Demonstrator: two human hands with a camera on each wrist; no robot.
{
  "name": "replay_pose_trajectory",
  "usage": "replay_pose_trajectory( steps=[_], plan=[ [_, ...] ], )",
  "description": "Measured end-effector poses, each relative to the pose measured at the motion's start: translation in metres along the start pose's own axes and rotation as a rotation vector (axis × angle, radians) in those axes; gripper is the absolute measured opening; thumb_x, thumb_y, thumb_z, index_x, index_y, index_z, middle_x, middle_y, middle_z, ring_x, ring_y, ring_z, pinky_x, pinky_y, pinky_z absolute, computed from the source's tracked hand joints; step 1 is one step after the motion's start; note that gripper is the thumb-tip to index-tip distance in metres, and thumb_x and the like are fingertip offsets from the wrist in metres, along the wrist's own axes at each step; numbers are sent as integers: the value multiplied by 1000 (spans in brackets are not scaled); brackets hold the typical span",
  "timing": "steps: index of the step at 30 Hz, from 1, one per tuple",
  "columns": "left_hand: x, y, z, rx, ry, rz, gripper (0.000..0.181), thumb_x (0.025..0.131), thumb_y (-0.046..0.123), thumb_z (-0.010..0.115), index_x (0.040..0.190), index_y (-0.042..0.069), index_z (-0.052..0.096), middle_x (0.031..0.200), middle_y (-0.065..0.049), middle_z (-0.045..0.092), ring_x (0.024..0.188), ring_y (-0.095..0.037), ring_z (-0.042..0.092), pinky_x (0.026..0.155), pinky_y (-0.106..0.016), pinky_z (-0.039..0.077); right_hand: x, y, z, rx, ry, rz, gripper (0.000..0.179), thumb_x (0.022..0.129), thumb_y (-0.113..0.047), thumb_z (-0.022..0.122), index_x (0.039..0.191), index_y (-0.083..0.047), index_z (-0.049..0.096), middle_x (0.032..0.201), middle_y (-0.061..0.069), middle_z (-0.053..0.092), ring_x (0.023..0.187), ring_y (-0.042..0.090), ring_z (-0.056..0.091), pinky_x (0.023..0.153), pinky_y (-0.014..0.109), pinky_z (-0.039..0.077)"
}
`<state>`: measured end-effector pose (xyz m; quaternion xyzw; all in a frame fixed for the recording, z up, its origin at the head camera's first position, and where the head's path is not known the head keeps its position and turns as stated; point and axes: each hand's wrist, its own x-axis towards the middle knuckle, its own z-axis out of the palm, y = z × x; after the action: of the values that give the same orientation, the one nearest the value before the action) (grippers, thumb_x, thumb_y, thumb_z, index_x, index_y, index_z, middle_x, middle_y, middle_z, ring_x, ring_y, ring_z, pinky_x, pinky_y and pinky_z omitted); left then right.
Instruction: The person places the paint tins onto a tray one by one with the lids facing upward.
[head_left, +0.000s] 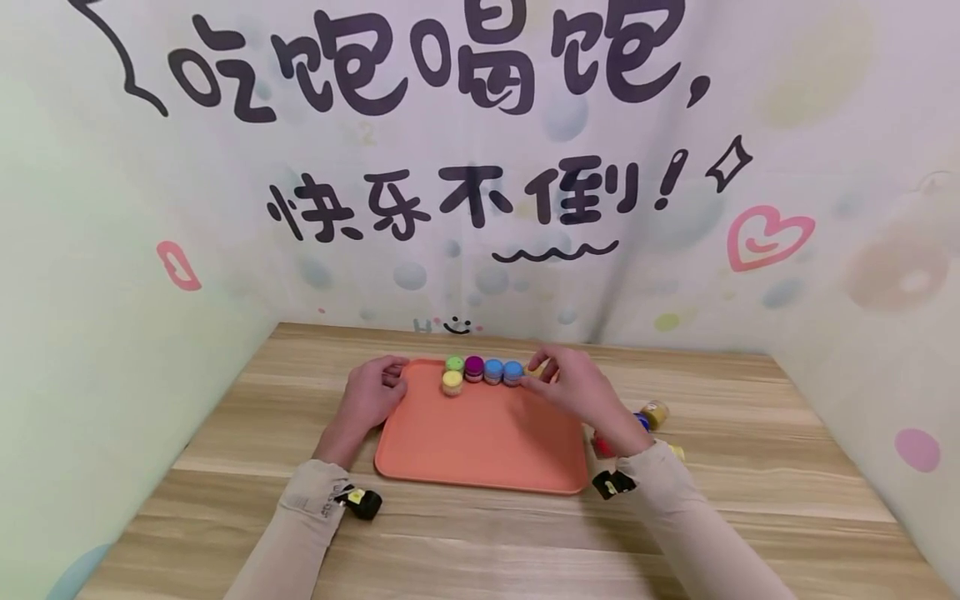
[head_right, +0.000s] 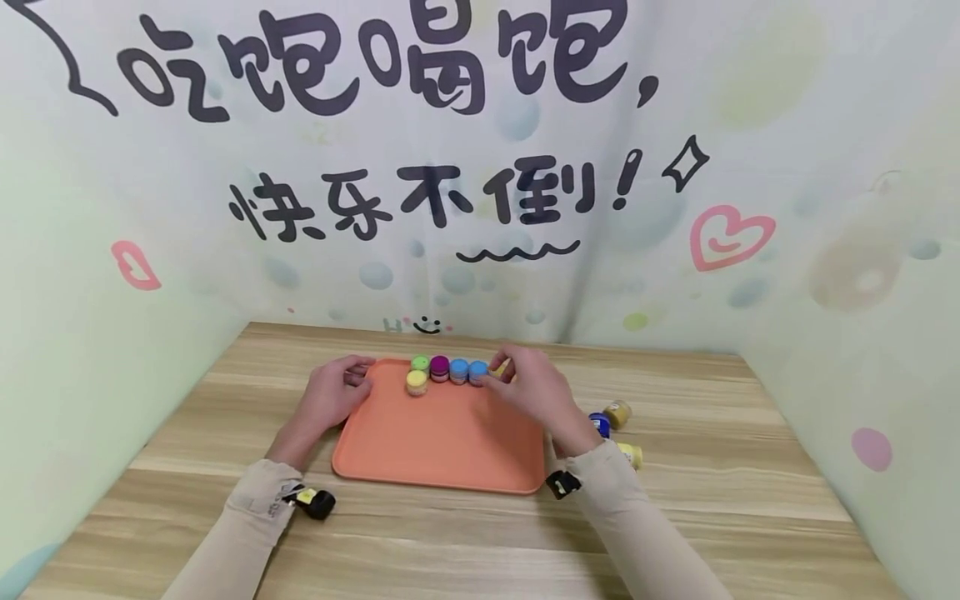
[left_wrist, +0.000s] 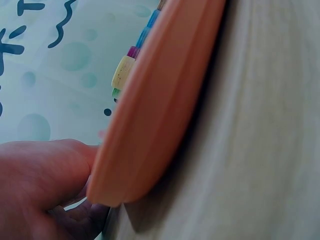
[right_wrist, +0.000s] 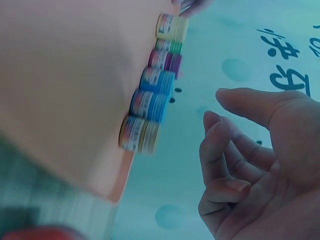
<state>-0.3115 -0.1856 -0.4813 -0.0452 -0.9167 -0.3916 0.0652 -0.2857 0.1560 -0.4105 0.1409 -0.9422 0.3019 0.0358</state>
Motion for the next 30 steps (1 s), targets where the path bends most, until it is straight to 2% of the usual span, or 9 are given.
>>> replay_pose_trajectory(
  steps=[12, 24, 30],
  plan=[
    [0, 1, 1, 1, 1, -3, 36, 102, 10, 69, 138, 5, 72, 123, -16, 78, 108, -29, 77, 97, -48, 64, -19, 29, -16, -17, -40, 19, 24, 97, -29, 83, 110, -11, 75, 87, 3, 71, 77, 17, 63, 65, 31, 54],
    [0, 1, 1, 2, 3, 4, 36, 102, 9, 69, 138, 4, 71, 123, -16, 77, 108, -29, 77, 97, -48, 64, -39, 55, -26, -69, -78, 8, 19, 97, -29, 82, 104, -13, 75, 84, 0, 72, 69, 12, 63, 62, 30, 53],
    [0, 0, 2, 3, 7, 3, 36, 102, 9, 69, 138, 4, 71, 123, -16, 77, 108, -29, 77, 97, -48, 64, -47, 60, -30, -118, -84, 17, 17, 96, -29, 83, 102, -15, 74, 84, -2, 72, 70, 11, 63, 65, 31, 52]
  ],
)
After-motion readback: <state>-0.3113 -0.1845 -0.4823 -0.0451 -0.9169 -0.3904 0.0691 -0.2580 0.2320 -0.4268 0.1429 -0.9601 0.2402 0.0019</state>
